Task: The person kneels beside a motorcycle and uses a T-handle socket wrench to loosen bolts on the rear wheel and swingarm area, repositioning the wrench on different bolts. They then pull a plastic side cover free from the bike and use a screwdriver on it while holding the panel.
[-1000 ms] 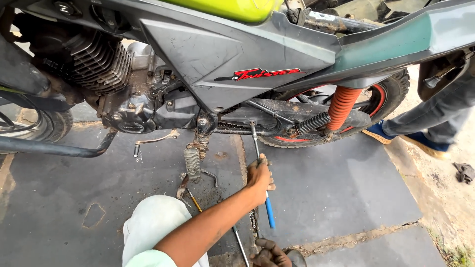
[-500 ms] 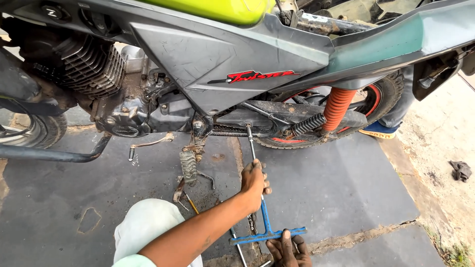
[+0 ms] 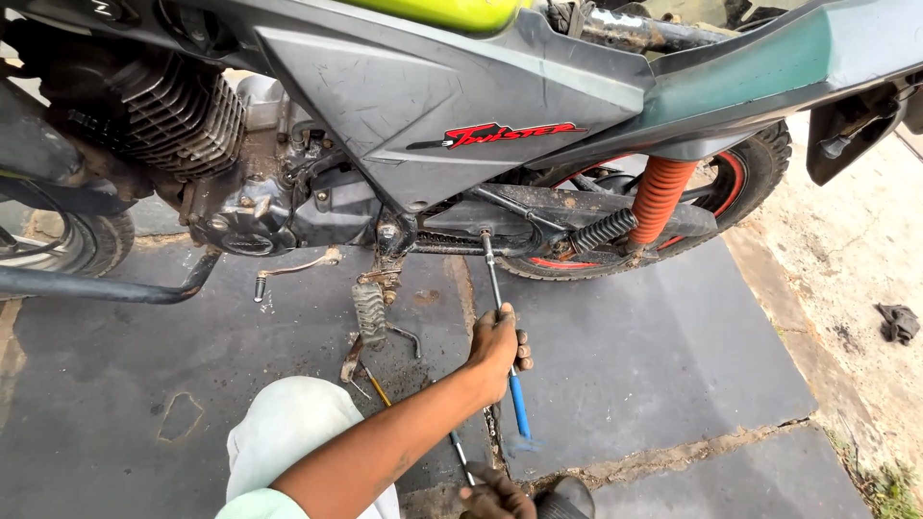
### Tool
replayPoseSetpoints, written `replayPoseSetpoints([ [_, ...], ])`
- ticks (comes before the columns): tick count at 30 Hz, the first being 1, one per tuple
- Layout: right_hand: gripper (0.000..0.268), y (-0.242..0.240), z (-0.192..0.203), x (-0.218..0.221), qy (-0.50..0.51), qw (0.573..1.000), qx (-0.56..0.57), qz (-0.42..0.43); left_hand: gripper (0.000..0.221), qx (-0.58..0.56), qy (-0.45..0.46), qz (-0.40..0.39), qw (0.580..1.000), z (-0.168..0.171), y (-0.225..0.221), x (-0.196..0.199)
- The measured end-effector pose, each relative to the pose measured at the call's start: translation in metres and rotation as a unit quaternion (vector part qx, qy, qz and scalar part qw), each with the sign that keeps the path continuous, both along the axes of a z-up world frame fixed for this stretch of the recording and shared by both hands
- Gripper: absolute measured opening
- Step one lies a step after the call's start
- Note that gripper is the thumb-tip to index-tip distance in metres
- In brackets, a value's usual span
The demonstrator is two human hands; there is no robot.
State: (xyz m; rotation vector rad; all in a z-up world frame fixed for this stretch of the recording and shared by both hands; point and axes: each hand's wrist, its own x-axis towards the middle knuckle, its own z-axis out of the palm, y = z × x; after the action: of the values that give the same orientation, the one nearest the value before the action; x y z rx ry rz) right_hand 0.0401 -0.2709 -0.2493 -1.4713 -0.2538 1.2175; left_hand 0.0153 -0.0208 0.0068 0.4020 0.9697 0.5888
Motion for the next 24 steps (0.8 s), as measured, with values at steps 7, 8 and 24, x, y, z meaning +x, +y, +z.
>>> replayPoseSetpoints([
  [7, 0.057, 0.046, 0.184, 0.018, 0.140, 0.965, -0.102, -0.199, 0.027, 0.040, 0.017, -0.016, 0.999, -0.015, 0.007, 0.005],
  [8, 0.057, 0.046, 0.187, 0.021, 0.139, 0.966, -0.078, -0.203, 0.024, 0.039, 0.014, -0.016, 0.999, -0.013, 0.007, 0.004],
  [24, 0.035, 0.000, 0.061, 0.004, -0.168, 0.948, 0.066, 0.261, 0.024, 0.064, -0.005, -0.014, 0.998, -0.026, 0.020, 0.013],
])
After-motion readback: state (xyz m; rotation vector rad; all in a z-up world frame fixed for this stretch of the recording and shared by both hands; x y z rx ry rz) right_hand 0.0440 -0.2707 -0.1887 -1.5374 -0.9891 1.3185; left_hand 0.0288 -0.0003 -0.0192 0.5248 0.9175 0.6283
